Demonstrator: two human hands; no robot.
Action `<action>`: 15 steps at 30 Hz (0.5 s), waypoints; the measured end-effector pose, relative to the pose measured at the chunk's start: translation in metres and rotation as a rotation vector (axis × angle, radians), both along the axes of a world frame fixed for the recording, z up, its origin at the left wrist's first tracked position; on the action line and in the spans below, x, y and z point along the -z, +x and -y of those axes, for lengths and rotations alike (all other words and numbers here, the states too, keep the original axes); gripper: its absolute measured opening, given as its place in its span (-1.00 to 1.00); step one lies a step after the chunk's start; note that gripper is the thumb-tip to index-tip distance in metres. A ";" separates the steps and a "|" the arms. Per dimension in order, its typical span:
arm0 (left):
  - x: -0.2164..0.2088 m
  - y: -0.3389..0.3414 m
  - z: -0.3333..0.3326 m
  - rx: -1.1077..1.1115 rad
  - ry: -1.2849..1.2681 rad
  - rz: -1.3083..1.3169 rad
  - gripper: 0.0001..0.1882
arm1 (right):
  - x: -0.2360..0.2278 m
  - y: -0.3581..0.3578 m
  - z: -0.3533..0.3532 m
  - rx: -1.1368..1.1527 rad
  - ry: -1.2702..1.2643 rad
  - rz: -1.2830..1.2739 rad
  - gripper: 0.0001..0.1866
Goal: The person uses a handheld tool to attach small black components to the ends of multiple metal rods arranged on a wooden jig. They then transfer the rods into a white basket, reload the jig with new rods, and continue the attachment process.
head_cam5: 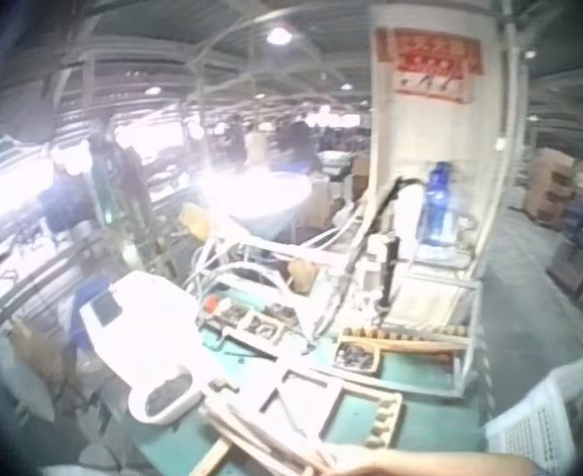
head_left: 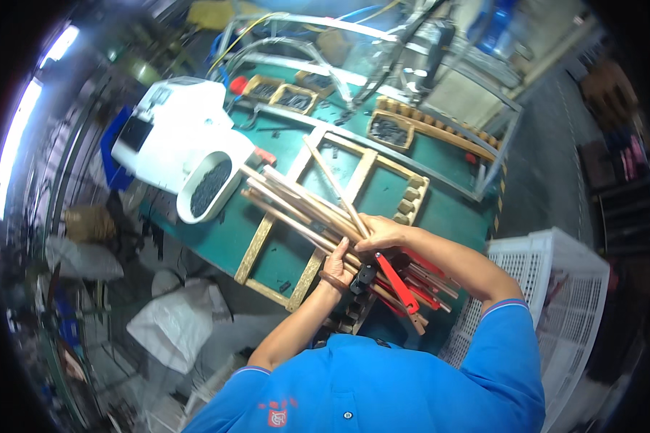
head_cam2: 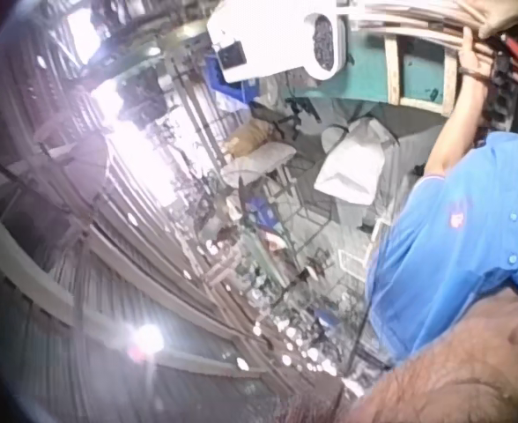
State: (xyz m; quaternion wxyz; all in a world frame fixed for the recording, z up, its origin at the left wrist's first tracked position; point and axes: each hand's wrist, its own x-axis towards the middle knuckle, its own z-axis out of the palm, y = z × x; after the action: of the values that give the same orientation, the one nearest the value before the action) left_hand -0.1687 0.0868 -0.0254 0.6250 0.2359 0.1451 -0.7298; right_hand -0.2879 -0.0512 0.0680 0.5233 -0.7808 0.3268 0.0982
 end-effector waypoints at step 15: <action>-0.198 -0.088 -0.083 0.587 -0.924 1.069 -0.39 | -0.238 -0.130 -0.245 0.464 -0.921 -0.013 -0.15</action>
State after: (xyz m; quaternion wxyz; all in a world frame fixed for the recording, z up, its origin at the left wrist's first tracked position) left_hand -0.2572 0.1703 0.1726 0.4258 0.3004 -0.5657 -0.6391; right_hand -0.4181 0.1935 0.3061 0.1312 -0.8365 0.5041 -0.1700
